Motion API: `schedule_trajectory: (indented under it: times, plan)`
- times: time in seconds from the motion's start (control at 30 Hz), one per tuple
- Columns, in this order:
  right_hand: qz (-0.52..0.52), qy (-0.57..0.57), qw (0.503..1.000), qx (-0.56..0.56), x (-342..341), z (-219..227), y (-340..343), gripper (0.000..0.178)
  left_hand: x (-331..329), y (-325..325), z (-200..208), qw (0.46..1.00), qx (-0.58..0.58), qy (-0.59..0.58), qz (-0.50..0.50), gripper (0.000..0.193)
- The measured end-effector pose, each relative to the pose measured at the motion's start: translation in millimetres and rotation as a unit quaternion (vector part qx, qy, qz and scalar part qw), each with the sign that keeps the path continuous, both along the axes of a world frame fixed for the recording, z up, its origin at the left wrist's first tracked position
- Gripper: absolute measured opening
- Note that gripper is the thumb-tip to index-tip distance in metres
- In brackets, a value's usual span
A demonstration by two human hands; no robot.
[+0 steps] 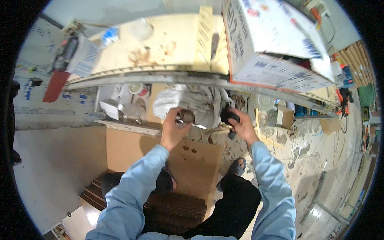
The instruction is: The person prepares a finish by pouring liquid into a small container and stirring it with a stick. They then use a brush to apply the finish along the edge of a large wooden panel.
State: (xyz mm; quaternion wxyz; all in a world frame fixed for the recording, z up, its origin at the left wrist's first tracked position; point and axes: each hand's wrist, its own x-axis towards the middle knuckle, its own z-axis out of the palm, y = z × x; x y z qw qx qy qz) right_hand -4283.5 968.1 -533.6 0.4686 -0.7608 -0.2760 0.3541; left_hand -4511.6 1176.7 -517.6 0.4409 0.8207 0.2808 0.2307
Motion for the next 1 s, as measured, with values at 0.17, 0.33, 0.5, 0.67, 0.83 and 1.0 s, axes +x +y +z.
schedule_trajectory:
  times: [0.17,0.33,0.5,0.67,0.83,1.0]
  plan:
    - [0.099,-0.149,0.969,-0.169,-35,123,2,0.012,-64,-10,102,0.998,-0.037,0.014,0.048,0.056]
    - [0.163,-0.362,0.915,0.080,-89,208,68,0.019,-131,-10,156,0.995,0.034,-0.038,0.088,0.053]
    - [0.098,-0.490,0.866,0.021,-80,258,191,0.024,-155,-2,149,0.984,-0.009,-0.076,0.159,0.054]
    - [0.026,-0.531,0.846,-0.040,-46,274,295,0.022,-151,12,127,0.980,-0.033,-0.082,0.179,0.053]
    - [-0.049,-0.450,0.888,-0.080,-27,267,346,0.023,-148,17,121,0.978,-0.026,-0.085,0.186,0.058]
    - [-0.008,-0.447,0.888,-0.104,-8,256,373,0.026,-142,18,119,0.975,-0.074,-0.110,0.180,0.053]
